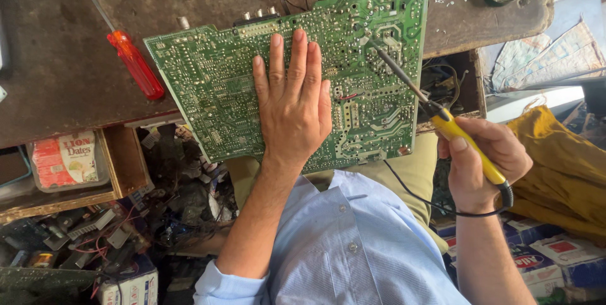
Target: The person uses a soldering iron to reflow solder joints on a green circuit board. The left hand stabilizes the board while the right hand moves the iron across multiple connection points. The board remains on the work surface throughout the clip.
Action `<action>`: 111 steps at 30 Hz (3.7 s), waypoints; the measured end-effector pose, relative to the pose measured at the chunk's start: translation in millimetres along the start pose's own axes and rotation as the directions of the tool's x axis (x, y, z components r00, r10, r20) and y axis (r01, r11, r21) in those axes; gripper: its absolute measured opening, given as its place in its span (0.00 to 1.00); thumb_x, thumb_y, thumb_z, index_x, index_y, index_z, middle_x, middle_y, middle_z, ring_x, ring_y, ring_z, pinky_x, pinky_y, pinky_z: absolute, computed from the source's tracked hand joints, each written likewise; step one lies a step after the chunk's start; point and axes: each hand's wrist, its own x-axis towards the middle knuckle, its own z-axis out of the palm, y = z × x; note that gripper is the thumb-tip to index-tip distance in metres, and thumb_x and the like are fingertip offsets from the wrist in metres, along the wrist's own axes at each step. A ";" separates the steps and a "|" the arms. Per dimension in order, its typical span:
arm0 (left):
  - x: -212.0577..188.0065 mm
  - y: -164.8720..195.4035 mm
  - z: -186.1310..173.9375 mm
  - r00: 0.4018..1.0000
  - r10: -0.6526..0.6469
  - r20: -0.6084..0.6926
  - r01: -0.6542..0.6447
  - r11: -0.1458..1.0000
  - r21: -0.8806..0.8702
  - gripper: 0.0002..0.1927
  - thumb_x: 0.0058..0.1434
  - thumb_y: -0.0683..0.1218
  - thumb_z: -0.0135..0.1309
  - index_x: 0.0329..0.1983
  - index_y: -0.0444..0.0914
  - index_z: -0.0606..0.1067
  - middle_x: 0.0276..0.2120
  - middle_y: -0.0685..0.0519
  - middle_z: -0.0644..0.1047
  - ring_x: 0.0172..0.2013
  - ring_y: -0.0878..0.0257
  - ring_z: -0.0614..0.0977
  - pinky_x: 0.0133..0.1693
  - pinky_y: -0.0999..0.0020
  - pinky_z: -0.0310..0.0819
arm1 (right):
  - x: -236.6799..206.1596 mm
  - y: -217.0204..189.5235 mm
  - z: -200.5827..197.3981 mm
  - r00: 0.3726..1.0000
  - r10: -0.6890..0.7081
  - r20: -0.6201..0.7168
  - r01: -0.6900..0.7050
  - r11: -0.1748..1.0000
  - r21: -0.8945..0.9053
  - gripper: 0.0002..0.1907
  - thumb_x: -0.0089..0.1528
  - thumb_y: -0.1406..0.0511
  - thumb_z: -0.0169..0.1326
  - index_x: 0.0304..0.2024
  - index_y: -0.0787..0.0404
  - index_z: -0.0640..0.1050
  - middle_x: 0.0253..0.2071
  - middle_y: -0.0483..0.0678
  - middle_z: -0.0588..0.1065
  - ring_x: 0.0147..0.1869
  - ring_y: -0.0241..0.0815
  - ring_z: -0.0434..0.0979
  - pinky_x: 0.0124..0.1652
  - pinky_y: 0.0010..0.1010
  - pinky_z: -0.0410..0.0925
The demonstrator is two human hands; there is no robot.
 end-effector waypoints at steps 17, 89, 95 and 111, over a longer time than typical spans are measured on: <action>0.3 -2.5 2.1 1.000 0.004 0.001 -0.004 1.000 -0.006 0.29 0.76 0.50 0.47 0.76 0.34 0.61 0.76 0.46 0.57 0.77 0.43 0.52 0.76 0.39 0.36 | 1.1 2.5 2.5 0.998 0.035 0.050 -0.032 0.997 -0.068 0.12 0.71 0.66 0.62 0.45 0.74 0.78 0.34 0.52 0.78 0.31 0.34 0.79 0.32 0.20 0.71; 15.3 2.8 -23.6 0.999 0.001 0.045 -0.002 0.999 0.033 0.31 0.75 0.52 0.48 0.77 0.36 0.59 0.76 0.46 0.57 0.76 0.42 0.57 0.73 0.33 0.43 | -36.8 -36.0 13.2 0.992 -0.070 -0.106 0.068 0.997 -0.022 0.10 0.72 0.69 0.61 0.49 0.73 0.77 0.40 0.56 0.79 0.35 0.38 0.80 0.36 0.24 0.73; 20.8 -11.7 -30.9 0.996 0.067 0.059 -0.069 0.997 0.039 0.32 0.75 0.54 0.49 0.76 0.35 0.60 0.76 0.45 0.58 0.75 0.42 0.58 0.72 0.33 0.44 | -25.0 -49.2 38.2 0.988 -0.050 -0.145 0.051 0.999 0.002 0.11 0.70 0.70 0.62 0.48 0.73 0.76 0.41 0.57 0.79 0.35 0.39 0.80 0.36 0.25 0.74; 12.1 1.4 -15.0 0.998 0.026 0.060 -0.027 1.000 0.001 0.32 0.76 0.53 0.50 0.77 0.37 0.59 0.77 0.48 0.56 0.77 0.44 0.55 0.75 0.35 0.40 | 13.2 -31.8 8.0 0.978 -0.183 0.099 0.198 0.965 -0.171 0.07 0.71 0.71 0.62 0.47 0.71 0.78 0.37 0.56 0.80 0.35 0.38 0.82 0.36 0.24 0.75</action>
